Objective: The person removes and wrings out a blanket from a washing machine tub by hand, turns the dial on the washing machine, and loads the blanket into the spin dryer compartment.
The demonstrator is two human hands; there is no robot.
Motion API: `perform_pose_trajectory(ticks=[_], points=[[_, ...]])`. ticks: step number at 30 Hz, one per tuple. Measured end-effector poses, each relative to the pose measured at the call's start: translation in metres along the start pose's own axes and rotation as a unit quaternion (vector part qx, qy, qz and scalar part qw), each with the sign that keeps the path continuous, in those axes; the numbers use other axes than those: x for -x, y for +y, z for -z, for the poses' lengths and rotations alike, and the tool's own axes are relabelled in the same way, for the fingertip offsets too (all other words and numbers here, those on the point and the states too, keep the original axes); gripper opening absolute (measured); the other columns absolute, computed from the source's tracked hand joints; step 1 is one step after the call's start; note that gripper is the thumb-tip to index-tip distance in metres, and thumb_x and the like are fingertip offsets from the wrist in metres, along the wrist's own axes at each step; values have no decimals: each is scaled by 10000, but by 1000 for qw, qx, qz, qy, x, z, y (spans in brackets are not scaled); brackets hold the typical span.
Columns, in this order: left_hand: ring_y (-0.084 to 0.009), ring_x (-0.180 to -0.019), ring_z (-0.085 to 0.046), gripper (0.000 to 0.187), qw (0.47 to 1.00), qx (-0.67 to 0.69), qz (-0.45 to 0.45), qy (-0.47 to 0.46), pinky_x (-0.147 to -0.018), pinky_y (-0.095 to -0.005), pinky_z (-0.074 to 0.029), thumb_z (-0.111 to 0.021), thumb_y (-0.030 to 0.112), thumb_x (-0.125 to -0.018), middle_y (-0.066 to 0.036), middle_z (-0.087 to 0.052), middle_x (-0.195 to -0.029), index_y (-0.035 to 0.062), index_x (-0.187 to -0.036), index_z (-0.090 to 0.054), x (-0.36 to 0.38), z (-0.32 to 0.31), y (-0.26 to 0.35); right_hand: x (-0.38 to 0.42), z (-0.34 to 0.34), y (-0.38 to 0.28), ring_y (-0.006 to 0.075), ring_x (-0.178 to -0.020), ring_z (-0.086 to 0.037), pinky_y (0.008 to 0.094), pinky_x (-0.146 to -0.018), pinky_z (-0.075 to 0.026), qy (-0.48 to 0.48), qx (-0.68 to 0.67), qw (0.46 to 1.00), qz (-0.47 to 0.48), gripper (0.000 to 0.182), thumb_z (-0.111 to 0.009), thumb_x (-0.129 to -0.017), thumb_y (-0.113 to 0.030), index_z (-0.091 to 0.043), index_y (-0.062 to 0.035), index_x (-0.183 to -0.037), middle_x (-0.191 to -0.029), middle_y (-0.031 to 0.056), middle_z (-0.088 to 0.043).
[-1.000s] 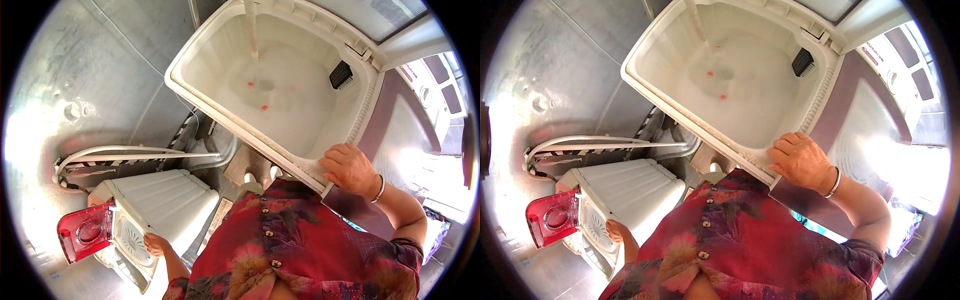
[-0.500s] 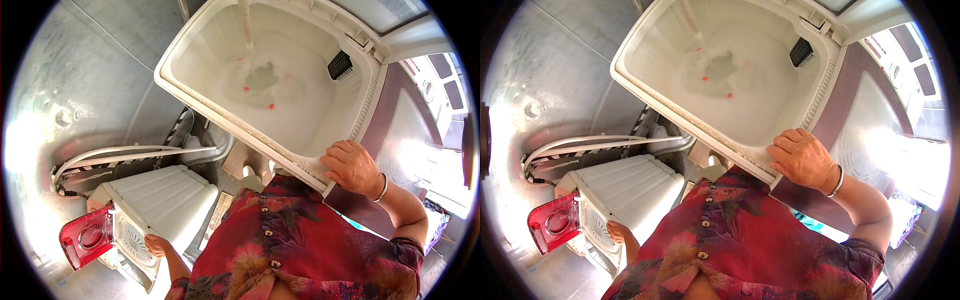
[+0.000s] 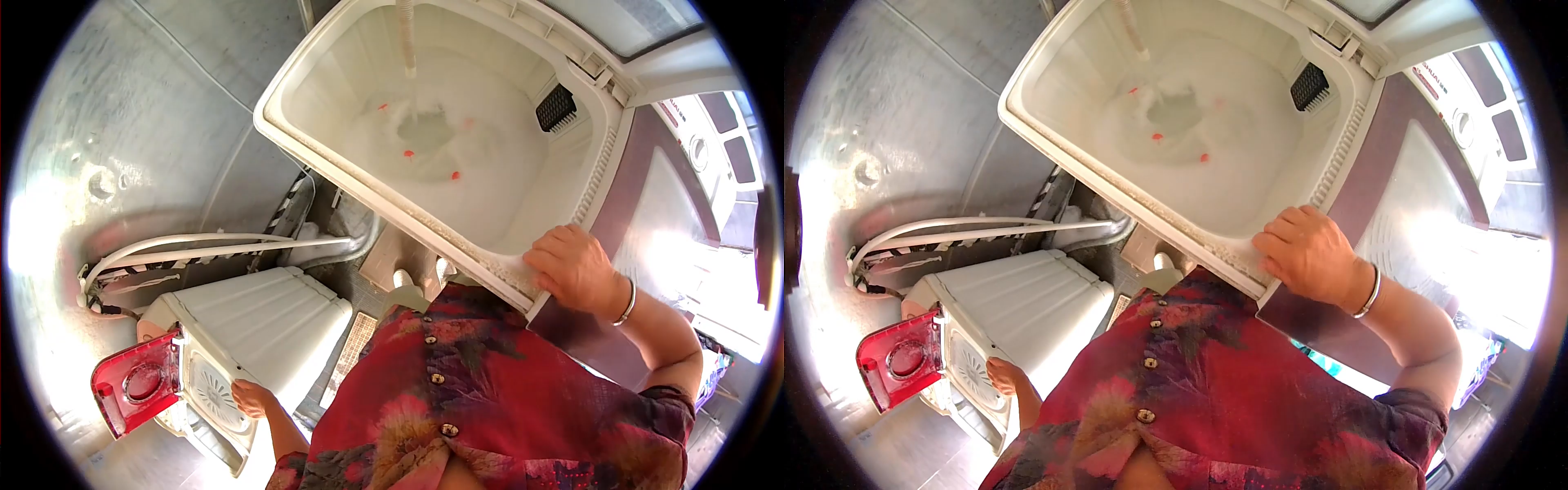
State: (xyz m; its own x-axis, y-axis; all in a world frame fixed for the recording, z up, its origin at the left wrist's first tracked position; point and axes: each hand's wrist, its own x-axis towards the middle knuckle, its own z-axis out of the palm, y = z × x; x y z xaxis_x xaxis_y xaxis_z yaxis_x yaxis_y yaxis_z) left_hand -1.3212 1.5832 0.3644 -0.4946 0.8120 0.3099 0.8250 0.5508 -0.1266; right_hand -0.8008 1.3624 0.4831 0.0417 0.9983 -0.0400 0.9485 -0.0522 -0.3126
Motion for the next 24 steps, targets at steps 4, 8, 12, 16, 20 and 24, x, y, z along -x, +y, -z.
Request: perform_pose_trajectory(ticks=[4,8,12,16,20,24], points=[[-237,-986,-491,412,1000,-6,13,-13,-822,-346,-397,-282,403,-861,-9,-527,-1099,147,-1063,-532,0,4,2,-38,-1,18,232,-722,-508,356,-608,-402,-136,-5,989,-64,143,-582,-674,-190,-543,-84,-763,-741,52,-530],[-240,-987,-489,414,1000,-5,16,-13,-824,-345,-397,-275,404,-862,-7,-519,-1110,149,-1068,-527,-1,1,0,-69,2,13,243,-707,-519,364,-610,-406,-110,60,992,29,139,-562,-721,-234,-545,-100,-753,-725,66,-529],[-240,-991,-486,420,1000,-13,13,-19,-822,-348,-401,-273,409,-861,-4,-513,-1119,147,-1072,-524,-1,2,0,-65,-1,7,249,-702,-520,356,-615,-407,-226,-6,974,14,168,-549,-739,-258,-537,-97,-785,-717,61,-524],[-242,-1004,-479,424,999,-8,23,-29,-827,-348,-397,-269,411,-860,-7,-506,-1127,148,-1077,-520,-2,1,0,-64,-5,6,254,-711,-519,353,-616,-408,-237,14,971,15,172,-545,-742,-256,-532,-96,-801,-719,67,-522],[-242,-999,-484,415,1000,-10,3,-7,-827,-353,-389,-276,402,-860,-13,-515,-1116,147,-1082,-517,-7,-13,-9,-58,-10,-4,273,-718,-525,371,-623,-419,-185,-33,982,5,213,-523,-761,-281,-504,-77,-820,-721,87,-523],[-243,-985,-493,395,1000,5,-1,-5,-831,-357,-379,-298,390,-860,-19,-525,-1102,145,-1079,-517,-3,-4,-4,-50,-20,-12,297,-729,-515,382,-646,-412,-158,-77,983,-44,275,-523,-765,-258,-464,-62,-949,-756,111,-524]])
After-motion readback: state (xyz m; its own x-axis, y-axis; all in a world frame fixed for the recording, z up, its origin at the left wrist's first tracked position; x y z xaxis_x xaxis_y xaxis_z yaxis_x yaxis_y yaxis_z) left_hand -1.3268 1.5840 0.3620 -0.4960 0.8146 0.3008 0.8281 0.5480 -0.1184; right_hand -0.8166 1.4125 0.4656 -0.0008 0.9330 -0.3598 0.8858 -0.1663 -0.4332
